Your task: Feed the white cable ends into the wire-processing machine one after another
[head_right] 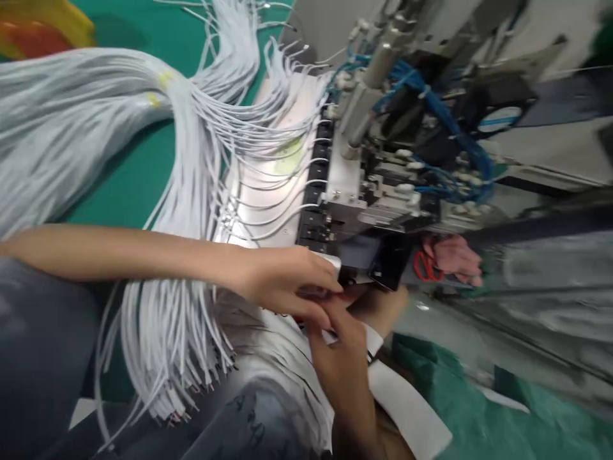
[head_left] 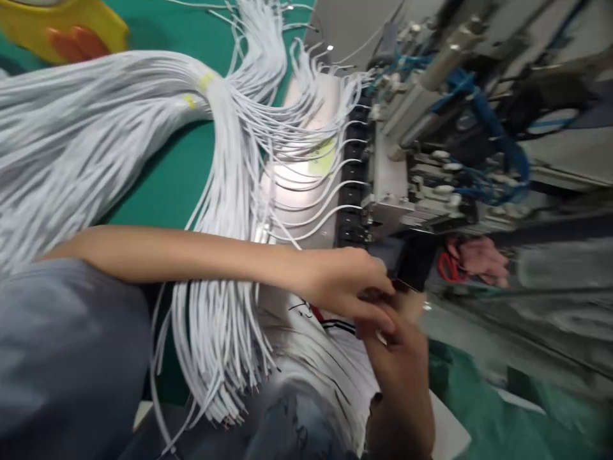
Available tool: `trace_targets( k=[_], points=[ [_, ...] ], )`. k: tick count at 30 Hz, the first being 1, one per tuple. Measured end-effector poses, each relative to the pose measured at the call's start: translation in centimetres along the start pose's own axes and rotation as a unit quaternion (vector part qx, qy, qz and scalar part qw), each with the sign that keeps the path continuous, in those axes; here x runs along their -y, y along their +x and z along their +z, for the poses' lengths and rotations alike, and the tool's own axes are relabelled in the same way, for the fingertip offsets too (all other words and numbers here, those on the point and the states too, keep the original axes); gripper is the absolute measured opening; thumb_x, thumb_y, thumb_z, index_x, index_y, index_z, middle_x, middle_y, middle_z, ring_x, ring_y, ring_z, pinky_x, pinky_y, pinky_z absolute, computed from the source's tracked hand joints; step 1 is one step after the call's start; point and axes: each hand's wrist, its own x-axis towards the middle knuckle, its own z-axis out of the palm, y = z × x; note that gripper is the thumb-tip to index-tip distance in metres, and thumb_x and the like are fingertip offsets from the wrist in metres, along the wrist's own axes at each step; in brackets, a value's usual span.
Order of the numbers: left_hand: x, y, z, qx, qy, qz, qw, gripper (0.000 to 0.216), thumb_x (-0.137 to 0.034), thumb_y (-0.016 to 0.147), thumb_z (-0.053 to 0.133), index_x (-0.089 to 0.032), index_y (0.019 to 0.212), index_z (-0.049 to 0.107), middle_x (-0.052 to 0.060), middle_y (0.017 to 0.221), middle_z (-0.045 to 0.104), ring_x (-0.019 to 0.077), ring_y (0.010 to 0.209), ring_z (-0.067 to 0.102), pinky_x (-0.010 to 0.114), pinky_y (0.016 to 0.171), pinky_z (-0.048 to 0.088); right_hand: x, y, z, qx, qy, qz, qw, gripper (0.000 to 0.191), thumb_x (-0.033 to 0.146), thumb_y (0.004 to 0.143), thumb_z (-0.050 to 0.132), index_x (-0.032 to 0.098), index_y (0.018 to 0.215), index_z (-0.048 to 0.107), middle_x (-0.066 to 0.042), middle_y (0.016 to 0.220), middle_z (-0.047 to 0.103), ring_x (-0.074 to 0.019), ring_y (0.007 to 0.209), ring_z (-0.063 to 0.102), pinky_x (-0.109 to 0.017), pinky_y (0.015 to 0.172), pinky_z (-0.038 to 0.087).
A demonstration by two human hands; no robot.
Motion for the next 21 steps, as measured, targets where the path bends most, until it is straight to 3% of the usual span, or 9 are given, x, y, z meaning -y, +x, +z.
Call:
trace_targets(
  k=[2,4,8,11,15,18,21],
  points=[
    [0.6,0.1,0.5,-0.04,-0.08,-0.034,0.995,0.032,-0.042,0.086,0.064,-0.011,0.087,0.07,0.007,0.083,0.066,0.0115,0.068,0.057,0.022,0.059,0.041,0.5,0.2,-2.0,-0.086,0.084,0.036,0.992,0.007,0.019,0.08,0.07,0.022,0.082,0.064,0.002,0.069,0.065,-0.0128,0.054,0.062,-0.023,0.051,0.05],
    [0.8,0.4,0.7,-0.077,-0.146,-0.07,0.984,0.024,-0.036,0.085,0.066,-0.013,0.091,0.071,0.003,0.082,0.065,0.0083,0.063,0.054,0.019,0.056,0.04,0.6,0.6,-2.6,-0.13,0.189,0.049,0.972,0.012,0.023,0.078,0.073,0.021,0.081,0.061,0.003,0.067,0.065,-0.0117,0.05,0.06,-0.023,0.049,0.049],
    [-0.1,0.5,0.8,-0.09,-0.226,-0.115,0.963,0.015,-0.019,0.087,0.058,-0.01,0.089,0.07,0.002,0.08,0.062,0.0051,0.053,0.052,0.017,0.051,0.04,0.5,1.6,-1.5,-0.122,0.321,0.033,0.939,0.019,0.036,0.08,0.07,0.02,0.087,0.064,0.0,0.066,0.068,-0.0144,0.051,0.063,-0.026,0.05,0.052],
    [-0.9,0.3,0.8,-0.104,-0.242,-0.119,0.957,0.016,-0.015,0.087,0.054,-0.009,0.087,0.068,0.003,0.08,0.06,0.0048,0.051,0.052,0.017,0.047,0.041,0.6,1.9,-0.5,-0.135,0.35,0.011,0.927,0.018,0.038,0.083,0.067,0.021,0.088,0.067,0.001,0.065,0.066,-0.0136,0.051,0.062,-0.025,0.05,0.051],
    [-0.9,0.2,0.8,-0.141,-0.214,-0.094,0.962,0.014,-0.014,0.086,0.056,-0.011,0.086,0.069,0.003,0.079,0.06,0.0066,0.059,0.055,0.016,0.053,0.045,0.7,2.0,-0.2,-0.198,0.308,-0.003,0.931,0.016,0.037,0.081,0.069,0.022,0.084,0.07,-0.001,0.073,0.065,-0.0128,0.054,0.061,-0.027,0.054,0.051],
    [-0.8,0.2,0.9,-0.137,-0.238,-0.09,0.957,0.016,-0.012,0.087,0.053,-0.01,0.087,0.069,0.003,0.08,0.061,0.0071,0.059,0.057,0.017,0.054,0.046,0.4,2.2,-0.8,-0.171,0.319,-0.003,0.932,0.024,0.043,0.086,0.063,0.02,0.084,0.072,-0.003,0.075,0.064,-0.0141,0.056,0.061,-0.028,0.053,0.05],
    [-0.8,0.1,0.9,-0.132,-0.262,-0.096,0.951,0.016,-0.013,0.088,0.052,-0.01,0.085,0.067,0.003,0.078,0.061,0.0074,0.057,0.057,0.018,0.052,0.047,0.2,2.6,-1.3,-0.109,0.359,0.008,0.927,0.019,0.038,0.086,0.064,0.021,0.084,0.072,-0.002,0.072,0.063,-0.0132,0.057,0.06,-0.027,0.052,0.049]
  ],
)
